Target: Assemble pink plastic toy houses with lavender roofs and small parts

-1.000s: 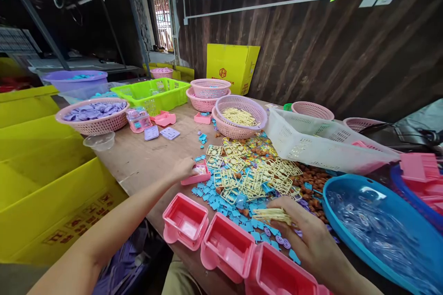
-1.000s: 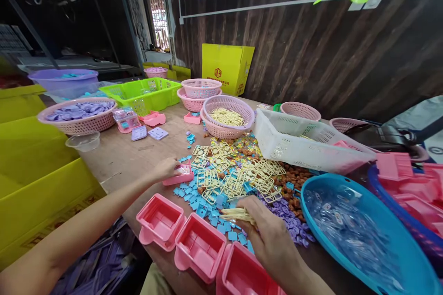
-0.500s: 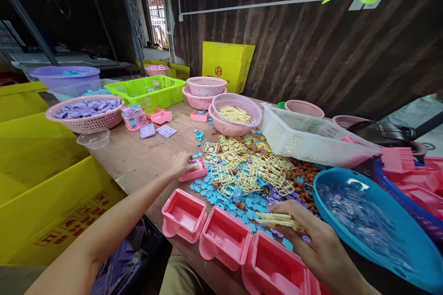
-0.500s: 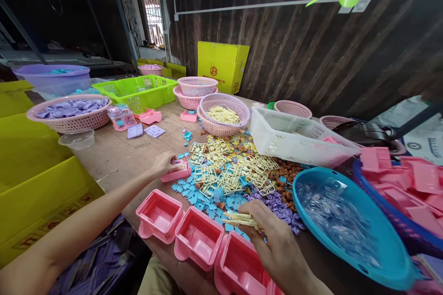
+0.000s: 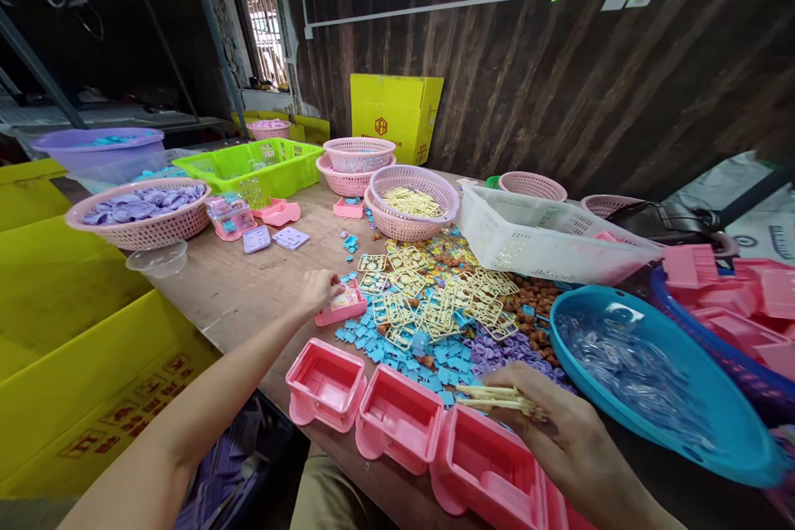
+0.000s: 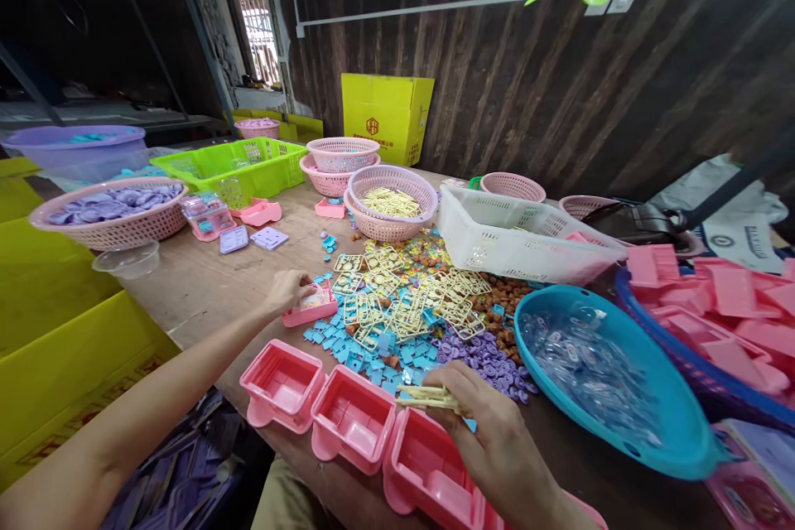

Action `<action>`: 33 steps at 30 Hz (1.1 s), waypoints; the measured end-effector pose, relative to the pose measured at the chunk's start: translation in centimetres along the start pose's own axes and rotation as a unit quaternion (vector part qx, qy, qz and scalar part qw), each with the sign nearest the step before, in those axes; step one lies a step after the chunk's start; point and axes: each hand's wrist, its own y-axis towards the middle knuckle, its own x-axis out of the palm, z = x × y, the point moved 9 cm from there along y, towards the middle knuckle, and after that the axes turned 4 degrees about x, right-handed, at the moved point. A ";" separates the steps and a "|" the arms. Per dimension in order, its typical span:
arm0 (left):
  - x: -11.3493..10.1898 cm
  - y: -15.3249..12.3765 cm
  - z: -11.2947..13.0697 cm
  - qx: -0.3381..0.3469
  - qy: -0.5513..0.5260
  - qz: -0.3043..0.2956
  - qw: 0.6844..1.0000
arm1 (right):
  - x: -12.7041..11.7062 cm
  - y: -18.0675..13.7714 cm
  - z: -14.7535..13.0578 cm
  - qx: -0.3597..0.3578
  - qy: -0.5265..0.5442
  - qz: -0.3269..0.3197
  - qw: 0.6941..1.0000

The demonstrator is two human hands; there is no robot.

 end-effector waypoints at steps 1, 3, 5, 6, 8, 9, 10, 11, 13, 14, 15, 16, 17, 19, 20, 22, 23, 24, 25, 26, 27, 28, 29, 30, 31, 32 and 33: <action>-0.1 -0.1 0.0 -0.005 -0.001 0.012 1.000 | 0.0 -0.1 0.1 0.008 0.004 -0.004 1.000; -0.6 -0.1 0.1 -0.007 -0.013 0.025 1.000 | 0.0 -0.2 0.3 0.017 0.009 -0.008 1.000; -1.2 0.0 0.5 0.003 -0.038 0.023 0.999 | -0.3 -0.4 0.4 0.012 0.007 -0.003 1.000; -1.6 0.0 0.8 0.012 -0.053 0.020 0.998 | -0.4 -0.6 0.4 0.007 0.001 0.002 1.000; -2.8 -0.1 2.0 0.037 -0.082 0.022 0.996 | -0.6 -0.9 0.4 -0.008 -0.016 0.011 1.000; -3.4 -0.4 2.9 0.051 -0.095 0.025 0.994 | -0.6 -1.0 0.3 -0.014 -0.025 0.013 1.000; -4.0 -0.8 4.1 0.064 -0.105 0.028 0.992 | -0.6 -1.2 0.2 -0.019 -0.032 0.013 0.999; -4.3 -1.5 5.6 0.082 -0.116 0.028 0.989 | -0.4 -1.3 0.0 -0.022 -0.037 0.010 0.999; -4.4 -3.5 9.7 0.137 -0.140 0.011 0.981 | -0.1 -1.4 -0.9 -0.035 -0.042 0.007 0.999; -4.1 -5.1 12.5 0.194 -0.161 -0.009 0.968 | 0.0 -1.5 -1.6 -0.049 -0.045 0.012 0.998; -3.5 -6.9 15.5 0.252 -0.177 -0.043 0.951 | 0.0 -1.6 -2.3 -0.066 -0.053 0.020 0.996; -2.8 -8.9 18.3 0.301 -0.187 -0.081 0.931 | 0.0 -1.7 -3.0 -0.080 -0.066 0.028 0.994; -2.1 -10.8 20.7 0.335 -0.198 -0.110 0.915 | -0.1 -1.9 -3.6 -0.092 -0.082 0.040 0.992; -0.9 -14.2 24.3 0.378 -0.219 -0.153 0.887 | -0.4 -2.4 -4.1 -0.098 -0.113 0.053 0.987; -0.4 -15.4 25.5 0.383 -0.244 -0.171 0.875 | -0.6 -2.7 -4.1 -0.092 -0.119 0.050 0.987; 0.8 -16.9 26.9 0.353 -0.332 -0.214 0.848 | -1.0 -3.7 -3.5 -0.067 -0.109 0.034 0.991; 1.6 -17.3 27.2 0.323 -0.384 -0.241 0.831 | -1.3 -4.2 -3.0 -0.050 -0.099 0.027 0.993; 2.5 -17.6 27.3 0.292 -0.426 -0.267 0.814 | -1.7 -4.8 -2.5 -0.032 -0.091 0.024 0.995; 3.3 -17.8 27.4 0.267 -0.451 -0.287 0.801 | -2.2 -5.4 -2.1 -0.016 -0.086 0.028 0.996; 3.9 -17.9 27.5 0.257 -0.457 -0.298 0.798 | -2.7 -6.1 -1.7 -0.004 -0.085 0.035 0.996; 4.4 -18.1 27.7 0.258 -0.446 -0.298 0.803 | -3.1 -6.7 -1.3 0.008 -0.089 0.041 0.995; 4.8 -18.1 27.8 0.266 -0.425 -0.290 0.815 | -3.5 -7.3 -1.0 0.013 -0.093 0.049 0.994; 5.0 -18.2 27.9 0.273 -0.399 -0.276 0.831 | -3.9 -7.8 -0.8 0.014 -0.098 0.056 0.993; 5.3 -18.3 28.0 0.277 -0.372 -0.264 0.845 | -4.2 -8.3 -0.6 0.011 -0.109 0.064 0.992; 5.5 -18.4 28.1 0.281 -0.348 -0.253 0.858 | -4.4 -8.7 -0.6 0.005 -0.122 0.070 0.990; 5.6 -18.6 28.4 0.288 -0.326 -0.245 0.867 | -4.6 -9.0 -0.6 -0.002 -0.138 0.075 0.988; 5.7 -18.9 28.8 0.297 -0.306 -0.241 0.872 | -4.7 -9.2 -0.6 -0.010 -0.150 0.076 0.986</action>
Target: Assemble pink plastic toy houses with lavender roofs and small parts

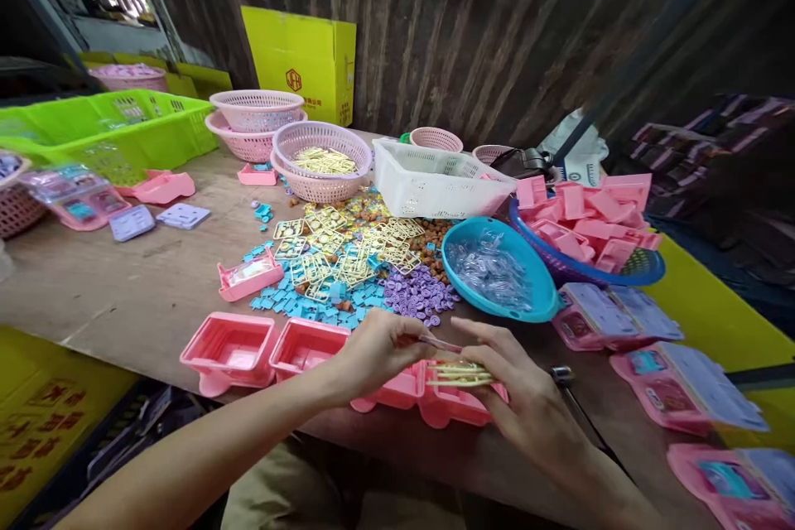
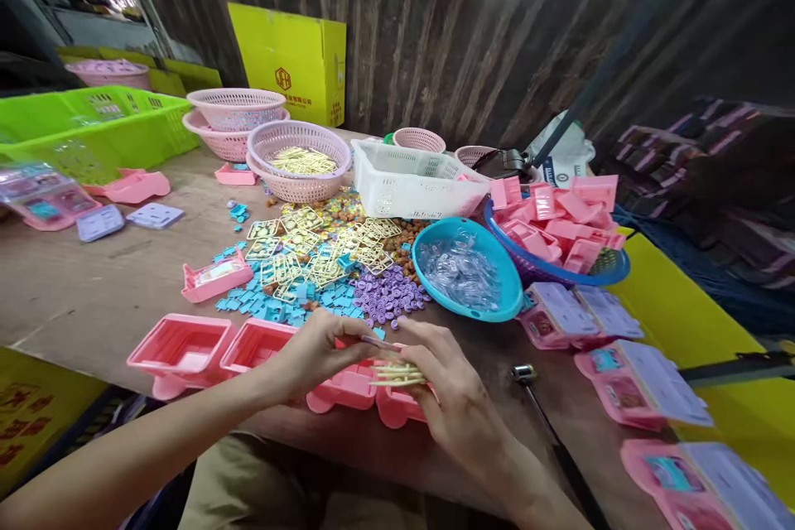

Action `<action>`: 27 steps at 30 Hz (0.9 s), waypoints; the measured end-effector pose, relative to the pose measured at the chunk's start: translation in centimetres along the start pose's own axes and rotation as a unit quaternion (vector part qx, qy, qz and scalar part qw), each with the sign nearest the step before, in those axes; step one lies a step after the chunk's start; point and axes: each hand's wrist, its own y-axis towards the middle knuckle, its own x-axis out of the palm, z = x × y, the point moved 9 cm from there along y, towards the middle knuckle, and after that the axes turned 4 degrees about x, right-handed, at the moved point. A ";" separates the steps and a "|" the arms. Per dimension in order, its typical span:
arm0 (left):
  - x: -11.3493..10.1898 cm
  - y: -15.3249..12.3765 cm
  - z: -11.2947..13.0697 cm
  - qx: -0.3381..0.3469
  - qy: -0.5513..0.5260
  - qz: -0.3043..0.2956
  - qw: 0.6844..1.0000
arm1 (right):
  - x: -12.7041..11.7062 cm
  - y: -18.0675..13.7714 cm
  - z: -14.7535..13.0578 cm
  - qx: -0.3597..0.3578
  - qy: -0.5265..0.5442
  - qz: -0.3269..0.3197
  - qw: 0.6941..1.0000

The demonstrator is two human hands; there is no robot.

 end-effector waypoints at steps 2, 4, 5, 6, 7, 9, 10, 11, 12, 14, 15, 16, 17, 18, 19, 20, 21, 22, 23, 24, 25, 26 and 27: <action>1.0 0.2 0.7 0.013 0.019 -0.018 1.000 | 0.0 -0.3 0.2 -0.002 -0.009 -0.008 1.000; 1.6 0.5 0.8 0.007 0.013 -0.023 1.000 | 0.3 -0.6 1.1 0.019 -0.011 -0.021 1.000; 1.8 0.5 0.5 -0.005 0.015 -0.020 1.000 | 0.5 -0.8 1.7 0.033 -0.016 -0.032 0.999; 2.0 0.6 0.2 -0.014 0.028 -0.013 0.999 | 0.9 -1.1 2.4 0.047 -0.024 -0.044 0.998; 2.2 0.5 -0.2 -0.014 0.053 -0.010 0.998 | 1.3 -1.4 3.1 0.055 -0.038 -0.055 0.996; 3.3 0.4 -0.8 0.007 0.124 -0.022 0.992 | 2.3 -2.1 4.3 0.047 -0.078 -0.072 0.993; 4.2 0.3 -1.1 0.023 0.158 -0.040 0.986 | 2.8 -2.4 4.8 0.037 -0.108 -0.079 0.990; 5.1 0.2 -1.6 0.034 0.189 -0.058 0.980 | 3.4 -2.7 5.3 0.025 -0.144 -0.087 0.985; 6.0 0.1 -2.0 0.038 0.216 -0.078 0.973 | 4.1 -3.0 5.6 0.015 -0.180 -0.097 0.979; 7.5 -0.1 -3.0 0.031 0.259 -0.107 0.959 | 5.6 -3.4 6.3 0.002 -0.234 -0.124 0.964; 8.0 0.0 -3.4 0.028 0.276 -0.117 0.954 | 6.2 -3.6 6.5 0.001 -0.249 -0.133 0.959; 8.3 0.0 -3.5 0.027 0.291 -0.122 0.949 | 6.7 -3.8 6.7 0.004 -0.258 -0.136 0.956; 8.5 0.0 -3.6 0.026 0.301 -0.124 0.945 | 7.0 -3.9 6.9 0.011 -0.261 -0.136 0.956; 8.6 0.0 -3.5 0.026 0.308 -0.127 0.943 | 7.1 -4.1 7.2 0.020 -0.259 -0.134 0.956; 8.6 0.0 -3.4 0.025 0.310 -0.128 0.942 | 7.2 -4.3 7.3 0.029 -0.250 -0.133 0.959; 8.5 -0.1 -3.2 0.026 0.307 -0.128 0.943 | 7.2 -4.5 7.5 0.034 -0.236 -0.136 0.962; 8.3 -0.1 -2.9 0.029 0.301 -0.125 0.945 | 7.1 -4.6 7.6 0.036 -0.215 -0.145 0.965; 7.9 -0.2 -2.5 0.034 0.292 -0.120 0.948 | 6.8 -4.7 7.7 0.034 -0.192 -0.156 0.968; 7.4 -0.2 -2.3 0.039 0.280 -0.113 0.952 | 6.5 -4.6 7.8 0.033 -0.168 -0.166 0.971; 6.6 0.0 -2.1 0.041 0.269 -0.104 0.957 | 6.0 -4.2 8.0 0.034 -0.145 -0.172 0.974; 5.5 0.3 -2.3 0.037 0.261 -0.093 0.960 | 5.5 -3.5 8.4 0.041 -0.125 -0.174 0.976; 4.1 0.7 -2.8 0.023 0.260 -0.079 0.962 | 5.0 -2.4 8.9 0.050 -0.109 -0.169 0.978; 2.3 1.4 -3.7 -0.005 0.268 -0.063 0.961 | 4.6 -1.0 9.5 0.058 -0.099 -0.159 0.981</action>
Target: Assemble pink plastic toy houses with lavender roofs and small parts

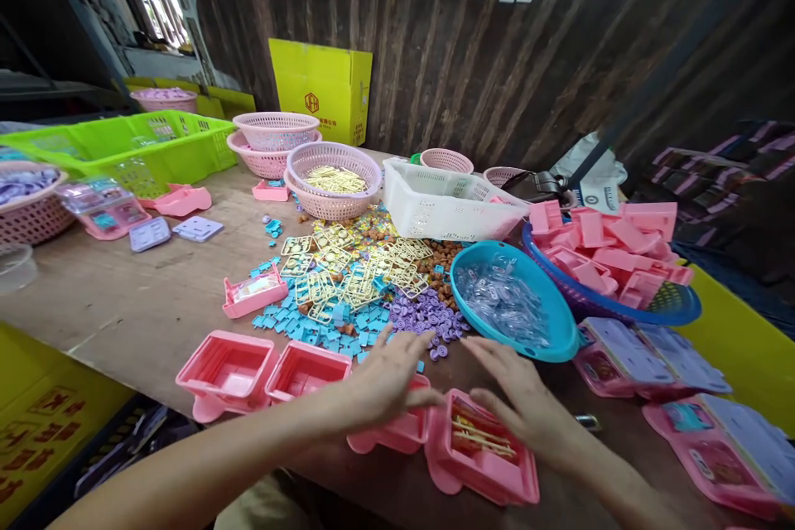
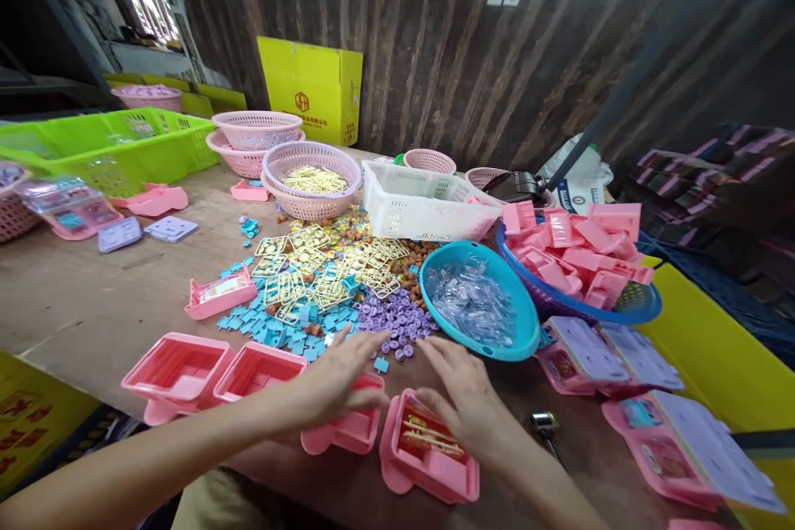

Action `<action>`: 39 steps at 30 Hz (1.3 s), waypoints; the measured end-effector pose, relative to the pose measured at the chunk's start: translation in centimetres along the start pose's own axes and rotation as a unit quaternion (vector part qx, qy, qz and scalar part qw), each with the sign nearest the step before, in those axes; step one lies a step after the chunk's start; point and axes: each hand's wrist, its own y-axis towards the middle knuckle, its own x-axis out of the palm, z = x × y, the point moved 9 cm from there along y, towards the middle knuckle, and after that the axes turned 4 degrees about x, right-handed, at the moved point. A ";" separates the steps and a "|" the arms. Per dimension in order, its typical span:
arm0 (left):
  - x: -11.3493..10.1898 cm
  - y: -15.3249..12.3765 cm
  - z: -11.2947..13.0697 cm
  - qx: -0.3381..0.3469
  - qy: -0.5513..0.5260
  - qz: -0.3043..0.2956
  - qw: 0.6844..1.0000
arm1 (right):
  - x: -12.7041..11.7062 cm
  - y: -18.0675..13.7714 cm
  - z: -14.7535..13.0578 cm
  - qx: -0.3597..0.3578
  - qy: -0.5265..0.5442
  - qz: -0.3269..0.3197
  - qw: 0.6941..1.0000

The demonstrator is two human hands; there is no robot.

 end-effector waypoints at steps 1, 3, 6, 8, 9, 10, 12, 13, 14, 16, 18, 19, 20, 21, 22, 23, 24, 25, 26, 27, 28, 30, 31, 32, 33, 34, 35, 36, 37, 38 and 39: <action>-1.3 0.5 -2.2 -0.042 0.014 0.010 0.999 | -0.5 1.6 0.5 0.006 0.006 0.007 1.000; -4.0 1.3 -7.6 -0.151 0.062 0.020 0.986 | -0.6 5.6 1.3 0.009 -0.015 0.009 1.000; -7.7 2.2 -14.2 -0.248 0.105 0.041 0.962 | 1.5 12.1 2.2 0.008 -0.114 -0.017 0.993; -8.9 2.7 -17.0 -0.283 0.119 0.038 0.951 | 3.1 15.7 2.4 -0.007 -0.146 -0.024 0.989; -9.1 2.8 -17.9 -0.296 0.124 0.030 0.947 | 3.8 17.1 2.3 -0.019 -0.153 -0.026 0.988; -9.0 3.0 -18.5 -0.307 0.127 0.022 0.943 | 4.4 18.2 2.2 -0.033 -0.155 -0.027 0.987; -8.3 3.5 -19.0 -0.321 0.130 0.004 0.938 | 5.3 19.4 1.8 -0.058 -0.160 -0.033 0.985; -7.8 3.8 -19.1 -0.325 0.130 -0.002 0.937 | 5.4 19.6 1.6 -0.068 -0.160 -0.034 0.984; -7.4 4.2 -19.1 -0.329 0.129 -0.006 0.936 | 5.4 19.7 1.4 -0.074 -0.160 -0.033 0.984; -6.8 4.9 -19.1 -0.332 0.125 -0.008 0.935 | 4.9 19.4 1.1 -0.079 -0.155 -0.024 0.985; -6.6 5.4 -19.3 -0.333 0.117 -0.005 0.935 | 3.9 19.2 0.9 -0.070 -0.145 -0.004 0.987; -6.5 5.6 -19.4 -0.335 0.111 -0.004 0.936 | 3.4 19.1 0.9 -0.062 -0.138 0.009 0.988; -6.5 5.7 -19.6 -0.336 0.105 -0.002 0.936 | 2.9 19.1 1.0 -0.053 -0.129 0.022 0.990; -6.4 5.7 -19.7 -0.337 0.098 -0.001 0.936 | 2.5 19.1 1.2 -0.042 -0.118 0.034 0.992; -6.4 5.7 -19.7 -0.338 0.091 0.000 0.937 | 2.1 19.3 1.4 -0.031 -0.105 0.046 0.993; -6.4 5.7 -19.7 -0.339 0.084 0.001 0.937 | 1.8 19.4 1.6 -0.020 -0.092 0.056 0.994; -6.4 5.7 -19.6 -0.340 0.079 0.002 0.937 | 1.5 19.6 1.9 -0.008 -0.077 0.065 0.995; -6.3 5.7 -19.6 -0.341 0.074 0.002 0.937 | 1.3 19.9 2.2 0.005 -0.062 0.073 0.995; -6.3 5.8 -19.5 -0.342 0.069 0.001 0.937 | 1.1 20.0 2.5 0.017 -0.047 0.082 0.995; -6.2 5.8 -19.4 -0.342 0.064 0.000 0.938 | 0.9 20.2 2.8 0.028 -0.032 0.090 0.995; -6.2 5.9 -19.4 -0.341 0.058 -0.002 0.938 | 0.7 20.3 3.0 0.037 -0.018 0.097 0.994; -6.1 6.0 -19.4 -0.337 0.045 -0.007 0.940 | 0.3 20.2 3.1 0.047 0.009 0.107 0.993; -6.0 6.0 -19.4 -0.335 0.039 -0.010 0.941 | 0.1 20.1 3.1 0.048 0.022 0.110 0.993; -6.0 6.0 -19.4 -0.334 0.034 -0.012 0.942 | 0.0 20.0 3.0 0.048 0.033 0.111 0.992; -5.9 6.0 -19.4 -0.333 0.029 -0.011 0.942 | -0.1 19.8 2.8 0.046 0.044 0.112 0.992; -5.9 6.0 -19.4 -0.333 0.025 -0.007 0.943 | -0.2 19.6 2.5 0.043 0.054 0.111 0.991; -5.9 6.0 -19.4 -0.332 0.023 0.000 0.943 | -0.2 19.4 2.3 0.039 0.064 0.110 0.991; -5.9 6.0 -19.4 -0.331 0.020 0.009 0.943 | -0.3 19.2 2.0 0.033 0.072 0.109 0.991; -5.9 6.0 -19.3 -0.330 0.016 0.018 0.944 | -0.3 19.0 1.7 0.028 0.078 0.108 0.991; -5.8 6.0 -19.3 -0.329 0.010 0.027 0.944 | -0.3 18.8 1.4 0.022 0.084 0.108 0.990; -5.8 6.1 -19.3 -0.328 0.003 0.036 0.944 | -0.3 18.6 1.1 0.015 0.088 0.108 0.990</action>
